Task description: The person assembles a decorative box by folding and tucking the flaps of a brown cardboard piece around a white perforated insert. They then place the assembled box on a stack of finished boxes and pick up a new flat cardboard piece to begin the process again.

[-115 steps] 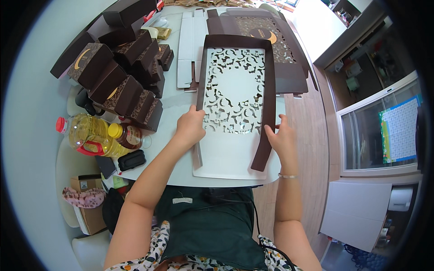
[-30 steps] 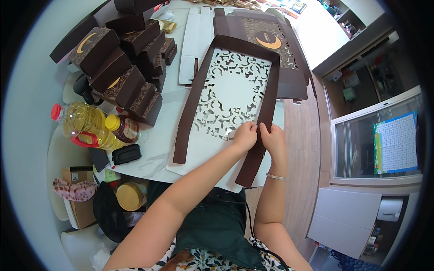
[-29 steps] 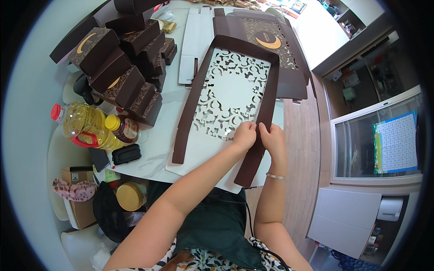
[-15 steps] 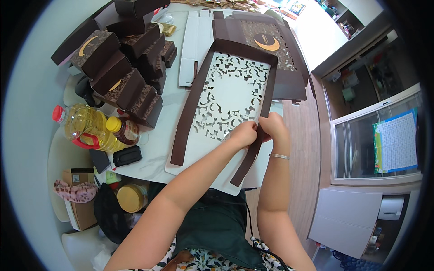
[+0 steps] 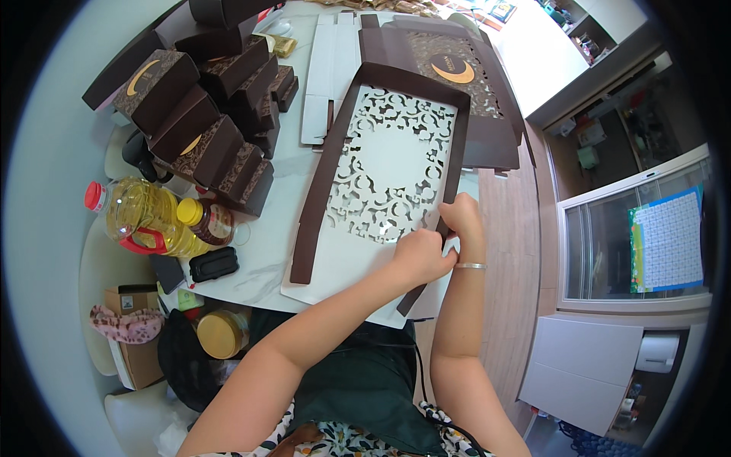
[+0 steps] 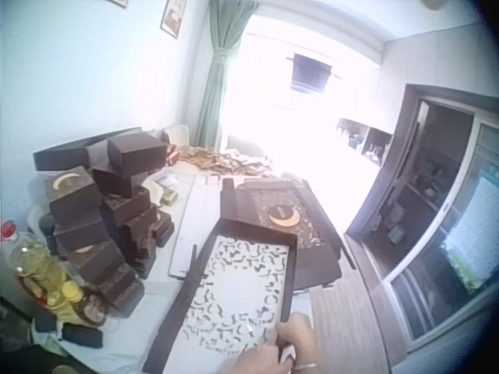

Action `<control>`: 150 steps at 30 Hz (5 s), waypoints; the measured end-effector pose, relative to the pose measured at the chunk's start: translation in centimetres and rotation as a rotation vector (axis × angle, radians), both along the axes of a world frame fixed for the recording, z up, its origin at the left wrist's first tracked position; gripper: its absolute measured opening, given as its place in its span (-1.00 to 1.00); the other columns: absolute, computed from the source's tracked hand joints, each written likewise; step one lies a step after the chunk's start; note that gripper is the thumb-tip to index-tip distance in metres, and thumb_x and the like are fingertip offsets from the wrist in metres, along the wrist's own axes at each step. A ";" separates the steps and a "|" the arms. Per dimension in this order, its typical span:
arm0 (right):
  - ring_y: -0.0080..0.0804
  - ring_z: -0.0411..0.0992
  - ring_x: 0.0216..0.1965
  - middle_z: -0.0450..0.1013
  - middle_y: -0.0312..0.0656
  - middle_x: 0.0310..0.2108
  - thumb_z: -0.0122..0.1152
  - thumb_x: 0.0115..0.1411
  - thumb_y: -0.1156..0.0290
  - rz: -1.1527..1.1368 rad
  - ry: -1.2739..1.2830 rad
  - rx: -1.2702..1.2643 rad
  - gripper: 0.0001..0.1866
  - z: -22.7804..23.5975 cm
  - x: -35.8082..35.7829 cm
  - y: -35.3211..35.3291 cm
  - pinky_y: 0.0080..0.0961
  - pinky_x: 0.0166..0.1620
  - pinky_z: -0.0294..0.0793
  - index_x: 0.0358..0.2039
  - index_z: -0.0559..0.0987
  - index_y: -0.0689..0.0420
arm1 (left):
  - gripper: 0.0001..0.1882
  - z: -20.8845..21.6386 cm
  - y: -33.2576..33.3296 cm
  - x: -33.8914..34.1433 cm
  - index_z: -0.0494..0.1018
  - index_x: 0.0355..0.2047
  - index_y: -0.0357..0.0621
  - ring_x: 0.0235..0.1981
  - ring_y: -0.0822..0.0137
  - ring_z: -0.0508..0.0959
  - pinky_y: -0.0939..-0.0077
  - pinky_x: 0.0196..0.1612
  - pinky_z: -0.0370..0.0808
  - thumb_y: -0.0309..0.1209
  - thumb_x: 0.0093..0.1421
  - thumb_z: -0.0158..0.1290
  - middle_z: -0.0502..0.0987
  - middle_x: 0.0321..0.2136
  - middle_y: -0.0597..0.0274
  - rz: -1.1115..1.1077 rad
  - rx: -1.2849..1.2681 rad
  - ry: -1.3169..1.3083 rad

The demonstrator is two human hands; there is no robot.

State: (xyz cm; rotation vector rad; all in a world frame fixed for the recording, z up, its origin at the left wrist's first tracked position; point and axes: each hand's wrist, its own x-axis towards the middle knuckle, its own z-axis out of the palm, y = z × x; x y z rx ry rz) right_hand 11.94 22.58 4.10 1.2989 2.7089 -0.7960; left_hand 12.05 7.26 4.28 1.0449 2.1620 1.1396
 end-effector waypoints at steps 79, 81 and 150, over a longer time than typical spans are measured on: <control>-0.18 0.54 -0.34 0.55 0.05 -0.40 0.05 0.07 0.40 0.191 0.347 -0.454 -0.69 -3.3 -9.7 -16.1 -0.36 -0.32 0.50 -0.25 0.57 0.34 | -0.65 -1.1 -11.8 -9.0 0.43 -0.20 -0.19 -0.23 -0.08 0.57 0.10 -0.20 0.49 -0.46 -0.04 0.19 0.59 -0.30 0.00 0.533 -0.311 0.311; -0.33 0.50 -0.46 0.51 -0.01 -0.51 0.02 0.09 0.42 0.139 0.381 -0.600 -0.74 -4.1 -10.5 -15.3 -0.46 -0.48 0.42 -0.33 0.55 0.36 | -0.63 -1.0 -11.7 -8.9 0.42 -0.20 -0.20 -0.22 -0.08 0.58 0.10 -0.19 0.50 -0.46 -0.06 0.20 0.58 -0.29 -0.01 0.535 -0.294 0.281; 0.06 0.55 -0.20 0.55 0.19 -0.27 0.24 -0.02 0.32 0.391 0.193 -0.182 -0.57 -2.4 -14.9 -14.6 -0.23 -0.09 0.54 -0.19 0.48 0.37 | -0.57 0.5 -16.3 -10.1 0.58 -0.26 -0.05 -0.06 0.00 0.53 0.25 0.00 0.52 -0.67 -0.22 0.27 0.36 0.08 0.05 0.027 -0.147 0.213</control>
